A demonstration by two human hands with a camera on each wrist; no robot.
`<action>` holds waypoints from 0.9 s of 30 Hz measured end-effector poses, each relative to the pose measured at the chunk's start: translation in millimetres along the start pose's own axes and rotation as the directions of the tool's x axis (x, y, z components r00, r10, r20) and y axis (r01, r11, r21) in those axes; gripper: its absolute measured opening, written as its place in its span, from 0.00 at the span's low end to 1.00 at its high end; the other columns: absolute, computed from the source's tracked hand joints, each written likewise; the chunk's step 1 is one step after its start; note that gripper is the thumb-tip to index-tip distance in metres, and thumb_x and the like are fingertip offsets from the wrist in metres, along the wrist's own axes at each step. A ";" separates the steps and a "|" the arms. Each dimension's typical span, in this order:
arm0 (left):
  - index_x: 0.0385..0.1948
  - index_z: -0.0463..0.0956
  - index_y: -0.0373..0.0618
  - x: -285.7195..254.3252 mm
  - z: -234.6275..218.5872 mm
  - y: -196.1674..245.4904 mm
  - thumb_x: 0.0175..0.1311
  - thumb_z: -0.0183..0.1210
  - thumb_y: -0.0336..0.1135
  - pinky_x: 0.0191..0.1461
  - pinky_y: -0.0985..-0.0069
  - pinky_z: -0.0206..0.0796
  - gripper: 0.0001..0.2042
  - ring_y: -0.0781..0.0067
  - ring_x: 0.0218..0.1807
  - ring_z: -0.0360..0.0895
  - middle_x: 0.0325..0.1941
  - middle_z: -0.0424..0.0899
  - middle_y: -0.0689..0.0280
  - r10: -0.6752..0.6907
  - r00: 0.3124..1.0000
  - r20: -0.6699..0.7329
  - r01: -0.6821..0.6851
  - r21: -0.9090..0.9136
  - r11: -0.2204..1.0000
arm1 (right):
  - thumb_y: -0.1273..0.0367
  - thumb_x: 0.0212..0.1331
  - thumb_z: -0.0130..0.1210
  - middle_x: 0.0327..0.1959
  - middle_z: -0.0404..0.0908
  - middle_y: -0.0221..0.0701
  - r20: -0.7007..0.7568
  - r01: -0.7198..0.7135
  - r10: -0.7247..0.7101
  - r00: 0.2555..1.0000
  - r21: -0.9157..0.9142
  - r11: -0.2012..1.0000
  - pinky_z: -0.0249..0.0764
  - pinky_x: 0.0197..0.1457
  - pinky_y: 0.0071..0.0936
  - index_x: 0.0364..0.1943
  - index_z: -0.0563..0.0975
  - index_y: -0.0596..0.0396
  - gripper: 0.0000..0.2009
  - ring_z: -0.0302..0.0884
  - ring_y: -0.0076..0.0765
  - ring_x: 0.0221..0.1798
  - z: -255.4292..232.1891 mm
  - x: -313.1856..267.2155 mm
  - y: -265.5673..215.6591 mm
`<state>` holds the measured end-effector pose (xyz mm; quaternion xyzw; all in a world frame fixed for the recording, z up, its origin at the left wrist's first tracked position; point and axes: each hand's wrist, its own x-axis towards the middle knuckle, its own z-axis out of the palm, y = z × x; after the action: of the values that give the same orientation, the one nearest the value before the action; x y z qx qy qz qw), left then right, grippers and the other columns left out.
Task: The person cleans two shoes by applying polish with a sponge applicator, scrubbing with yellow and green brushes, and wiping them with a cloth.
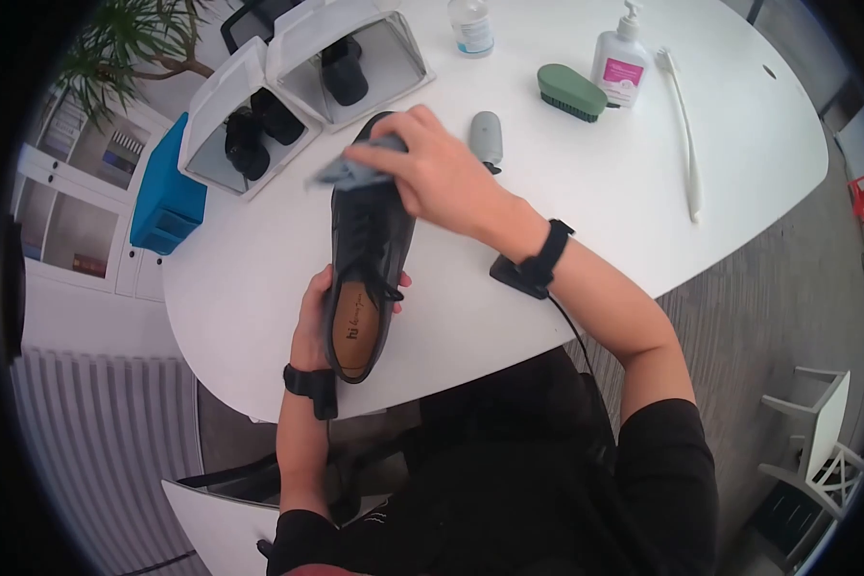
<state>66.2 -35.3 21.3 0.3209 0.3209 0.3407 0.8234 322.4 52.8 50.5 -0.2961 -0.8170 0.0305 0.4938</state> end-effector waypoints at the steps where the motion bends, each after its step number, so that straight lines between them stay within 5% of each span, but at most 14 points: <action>1: 0.71 0.65 0.30 1.3 2.2 -0.7 0.74 0.51 0.60 0.53 0.66 0.84 0.38 0.53 0.48 0.86 0.59 0.80 0.39 -0.021 1.000 0.001 0.021 -0.046 0.999 | 0.86 0.54 0.51 0.59 0.80 0.37 -0.102 -0.031 0.018 0.995 -0.124 0.992 0.77 0.57 0.38 0.59 0.86 0.47 0.29 0.75 0.50 0.53 2.1 0.8 8.5; 5: 0.70 0.65 0.32 5.1 3.9 -2.5 0.73 0.55 0.59 0.56 0.64 0.83 0.38 0.52 0.51 0.87 0.61 0.81 0.40 -0.042 0.997 0.070 0.036 0.090 0.995 | 0.81 0.58 0.52 0.54 0.81 0.41 -0.151 -0.405 0.392 0.907 -0.058 0.913 0.78 0.61 0.40 0.57 0.86 0.52 0.23 0.77 0.50 0.55 -1.5 -5.3 46.2; 7: 0.71 0.65 0.32 6.3 6.7 -3.1 0.73 0.52 0.62 0.52 0.65 0.84 0.39 0.53 0.49 0.87 0.61 0.81 0.39 0.013 0.989 0.149 -0.011 -0.009 1.000 | 0.78 0.61 0.50 0.53 0.82 0.45 0.233 -0.777 0.757 0.610 0.361 0.515 0.78 0.60 0.39 0.61 0.84 0.52 0.24 0.78 0.51 0.54 -12.0 -0.5 39.6; 8: 0.71 0.65 0.32 7.7 6.5 -2.7 0.73 0.52 0.62 0.52 0.65 0.84 0.39 0.53 0.49 0.87 0.61 0.81 0.39 0.009 0.989 0.149 -0.008 -0.006 1.000 | 0.78 0.61 0.50 0.53 0.82 0.45 0.230 -0.778 0.759 0.609 0.364 0.513 0.78 0.60 0.39 0.61 0.84 0.52 0.24 0.78 0.51 0.54 -9.6 -2.8 38.9; 10: 0.71 0.66 0.33 10.3 6.4 -5.5 0.75 0.48 0.63 0.48 0.67 0.84 0.39 0.55 0.46 0.87 0.60 0.81 0.39 0.045 0.986 0.160 -0.037 -0.049 0.998 | 0.79 0.60 0.49 0.54 0.80 0.44 -0.071 -0.540 0.626 0.776 0.438 0.719 0.77 0.59 0.38 0.63 0.83 0.51 0.26 0.79 0.49 0.53 -0.5 -9.9 32.6; 11: 0.71 0.66 0.33 12.2 5.1 -5.8 0.75 0.48 0.63 0.48 0.67 0.84 0.39 0.55 0.46 0.87 0.60 0.81 0.39 0.045 0.987 0.153 -0.037 -0.053 0.998 | 0.79 0.60 0.49 0.54 0.80 0.44 -0.063 -0.543 0.628 0.776 0.440 0.715 0.77 0.59 0.38 0.63 0.83 0.51 0.26 0.79 0.49 0.53 4.0 -13.9 28.3; 13: 0.72 0.66 0.34 15.2 1.2 -2.6 0.76 0.47 0.64 0.45 0.67 0.83 0.39 0.55 0.42 0.87 0.57 0.81 0.41 0.040 0.984 0.175 -0.021 -0.109 0.994 | 0.81 0.59 0.50 0.55 0.78 0.43 -0.230 -0.288 0.284 0.931 0.020 0.958 0.77 0.58 0.37 0.63 0.83 0.52 0.26 0.79 0.48 0.52 13.1 -17.5 12.6; 17: 0.71 0.66 0.36 12.5 0.3 -3.2 0.79 0.45 0.63 0.41 0.66 0.81 0.37 0.56 0.40 0.86 0.54 0.82 0.44 0.115 0.993 -0.016 -0.116 -0.120 0.986 | 0.84 0.58 0.49 0.56 0.75 0.39 -0.079 -0.217 0.240 0.968 0.227 0.949 0.77 0.56 0.36 0.63 0.83 0.47 0.29 0.78 0.43 0.52 31.9 -22.1 -36.1; 19: 0.71 0.67 0.36 10.8 -7.5 -4.0 0.80 0.46 0.60 0.38 0.68 0.80 0.34 0.57 0.37 0.86 0.52 0.82 0.45 0.202 0.979 0.002 -0.201 -0.081 0.976 | 0.84 0.55 0.51 0.54 0.76 0.41 0.118 -0.349 0.333 0.936 0.451 0.822 0.77 0.58 0.39 0.63 0.83 0.44 0.31 0.76 0.47 0.55 19.5 -16.0 -48.4; 20: 0.70 0.67 0.36 10.2 -11.3 -4.3 0.81 0.46 0.59 0.37 0.68 0.79 0.33 0.57 0.36 0.86 0.52 0.82 0.45 0.228 0.974 0.008 -0.227 -0.069 0.971 | 0.84 0.55 0.51 0.54 0.76 0.41 0.118 -0.350 0.334 0.935 0.451 0.821 0.77 0.58 0.39 0.63 0.83 0.44 0.31 0.76 0.47 0.55 21.9 -15.8 -41.9; 22: 0.69 0.68 0.35 6.6 0.7 2.4 0.81 0.49 0.55 0.31 0.71 0.76 0.30 0.57 0.31 0.86 0.50 0.81 0.46 0.180 0.984 0.011 -0.180 0.013 0.984 | 0.84 0.57 0.51 0.54 0.77 0.40 -0.093 -0.061 0.061 0.994 0.010 0.998 0.78 0.56 0.39 0.63 0.83 0.42 0.30 0.78 0.46 0.53 27.0 -12.1 -17.1; 24: 0.68 0.68 0.33 4.7 6.8 11.1 0.81 0.49 0.54 0.30 0.71 0.75 0.30 0.57 0.30 0.86 0.50 0.81 0.46 0.106 0.994 -0.006 -0.104 0.167 0.980 | 0.83 0.58 0.51 0.53 0.78 0.39 -0.168 -0.079 0.066 0.984 -0.075 0.994 0.78 0.55 0.38 0.62 0.84 0.43 0.29 0.78 0.46 0.53 17.7 -3.3 10.7; 26: 0.67 0.69 0.31 4.2 9.4 15.8 0.81 0.50 0.52 0.28 0.72 0.74 0.29 0.57 0.29 0.85 0.50 0.81 0.45 0.011 0.999 -0.052 0.010 0.390 0.921 | 0.81 0.59 0.53 0.54 0.78 0.42 -0.210 -0.394 0.417 0.884 0.144 0.908 0.78 0.57 0.39 0.57 0.86 0.47 0.24 0.78 0.51 0.54 7.0 4.2 31.1; 27: 0.67 0.69 0.30 4.4 10.2 16.5 0.81 0.51 0.51 0.27 0.73 0.74 0.29 0.57 0.29 0.85 0.50 0.81 0.45 -0.018 0.997 -0.070 0.048 0.459 0.887 | 0.81 0.59 0.53 0.54 0.78 0.42 -0.213 -0.392 0.415 0.884 0.143 0.909 0.78 0.57 0.39 0.57 0.86 0.47 0.24 0.78 0.51 0.54 5.5 3.1 29.3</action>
<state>70.5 -25.8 38.2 0.4904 0.4240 0.2510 0.7188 330.1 79.8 40.1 -0.4373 -0.6694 0.1359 0.5849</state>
